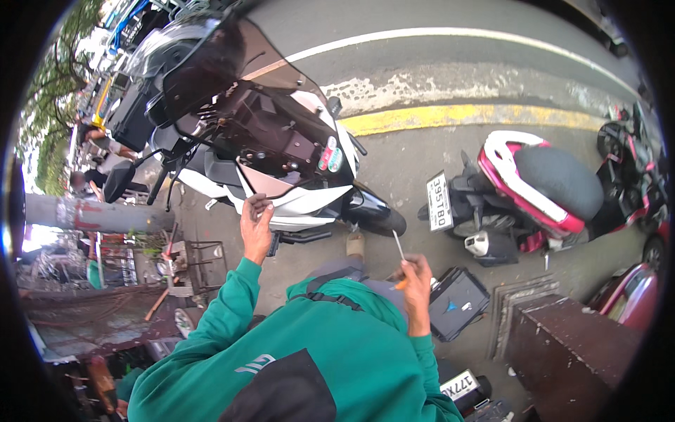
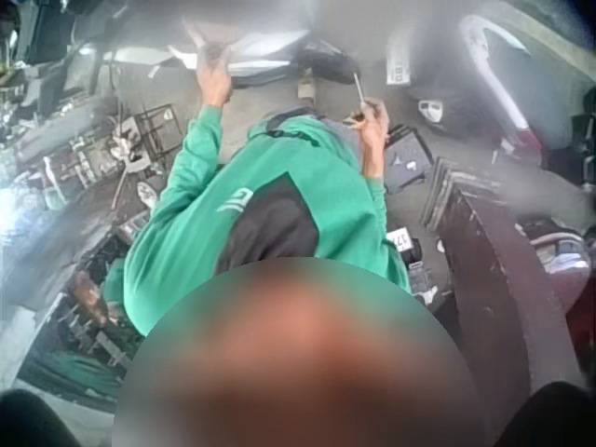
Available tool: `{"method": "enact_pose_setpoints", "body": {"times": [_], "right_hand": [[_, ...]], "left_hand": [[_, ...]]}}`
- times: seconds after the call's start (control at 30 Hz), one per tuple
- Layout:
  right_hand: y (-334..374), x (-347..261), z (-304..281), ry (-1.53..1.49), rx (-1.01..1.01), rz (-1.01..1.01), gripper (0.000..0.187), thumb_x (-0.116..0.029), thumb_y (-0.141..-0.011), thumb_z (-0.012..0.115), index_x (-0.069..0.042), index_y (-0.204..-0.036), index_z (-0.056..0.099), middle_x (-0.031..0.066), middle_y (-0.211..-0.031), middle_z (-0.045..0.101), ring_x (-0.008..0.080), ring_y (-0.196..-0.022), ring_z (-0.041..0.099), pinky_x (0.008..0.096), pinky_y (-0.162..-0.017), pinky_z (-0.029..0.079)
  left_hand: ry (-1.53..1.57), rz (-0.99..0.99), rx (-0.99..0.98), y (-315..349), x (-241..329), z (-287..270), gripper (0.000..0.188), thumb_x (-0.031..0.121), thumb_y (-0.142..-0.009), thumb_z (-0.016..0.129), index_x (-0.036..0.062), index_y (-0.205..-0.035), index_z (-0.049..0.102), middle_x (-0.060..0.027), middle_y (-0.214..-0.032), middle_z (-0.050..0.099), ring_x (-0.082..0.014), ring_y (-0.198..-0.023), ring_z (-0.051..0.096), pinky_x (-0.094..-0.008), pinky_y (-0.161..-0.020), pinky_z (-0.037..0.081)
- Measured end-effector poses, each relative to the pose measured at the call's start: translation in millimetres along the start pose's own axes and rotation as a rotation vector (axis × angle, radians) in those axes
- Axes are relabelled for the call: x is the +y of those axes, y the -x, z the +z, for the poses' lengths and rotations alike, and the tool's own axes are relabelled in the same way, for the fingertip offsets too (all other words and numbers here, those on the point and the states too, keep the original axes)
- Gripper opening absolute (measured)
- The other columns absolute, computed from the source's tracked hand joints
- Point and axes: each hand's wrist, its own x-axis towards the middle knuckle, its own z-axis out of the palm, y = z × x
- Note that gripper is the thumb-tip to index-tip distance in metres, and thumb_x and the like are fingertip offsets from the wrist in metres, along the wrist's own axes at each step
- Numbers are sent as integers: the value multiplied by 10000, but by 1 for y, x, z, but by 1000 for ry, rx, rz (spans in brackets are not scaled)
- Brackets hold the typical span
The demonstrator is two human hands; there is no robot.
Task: The person uses a blue plastic tool and a screwdriver to adjust and tighten screws on a motorcycle windshield. They repeatedly remove and reinsert the tool, then switch to the screwdriver to secure the windshield in place.
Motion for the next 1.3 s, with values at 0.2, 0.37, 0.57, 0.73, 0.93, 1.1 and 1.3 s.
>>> {"method": "enact_pose_setpoints", "body": {"times": [0.2,0.37,0.57,0.73,0.93,1.1,1.3], "right_hand": [[-30,-49,152,152,-225,-140,181,-50,-994,727,47,-1146,719,109,-918,726,151,-716,675,285,-656,543],[-49,-36,194,71,-236,-79,186,-34,-1002,704,40,-1172,716,120,-958,746,136,-706,642,284,-643,518],[-53,-35,224,4,-153,-8,231,-26,-1012,687,65,-1223,697,125,-945,731,143,-694,630,296,-630,521],[-58,-44,230,92,-145,-36,235,-50,-1024,692,63,-1230,692,105,-924,701,129,-664,588,292,-597,494],[-85,-52,227,43,-186,44,173,-61,-1034,692,44,-1172,698,69,-896,665,63,-616,470,244,-548,386],[-102,-61,229,160,-286,29,173,-53,-1039,679,51,-1177,692,59,-869,641,36,-582,447,230,-518,367],[-107,-61,232,139,-308,61,197,-65,-1049,670,57,-1202,686,59,-865,635,35,-580,440,230,-516,365]], "left_hand": [[165,-30,42,-39,-15,-39,164,119,-1053,620,-8,-1144,668,-76,-950,697,-147,-877,659,-317,-804,543],[257,-76,-135,-91,-24,-67,227,193,-1058,667,-26,-1095,710,-88,-903,733,-149,-832,695,-303,-767,565],[323,-148,-438,-134,-25,-64,287,219,-1069,675,-40,-1175,742,-118,-1012,777,-188,-921,751,-325,-840,603],[536,-510,-733,-137,-27,-48,442,272,-1085,646,-46,-1391,646,-166,-1236,756,-263,-1146,739,-360,-1009,577],[673,-687,-865,-143,-26,-33,489,287,-1069,665,-34,-1435,626,-169,-1372,709,-261,-1262,687,-372,-1085,539],[683,-796,-893,-154,-20,-23,527,286,-1038,713,-20,-1454,613,-162,-1404,690,-253,-1276,678,-371,-1099,536],[582,-801,-938,-157,-14,-18,590,318,-1030,727,14,-1510,567,-137,-1455,648,-245,-1322,634,-375,-1131,519]]}}
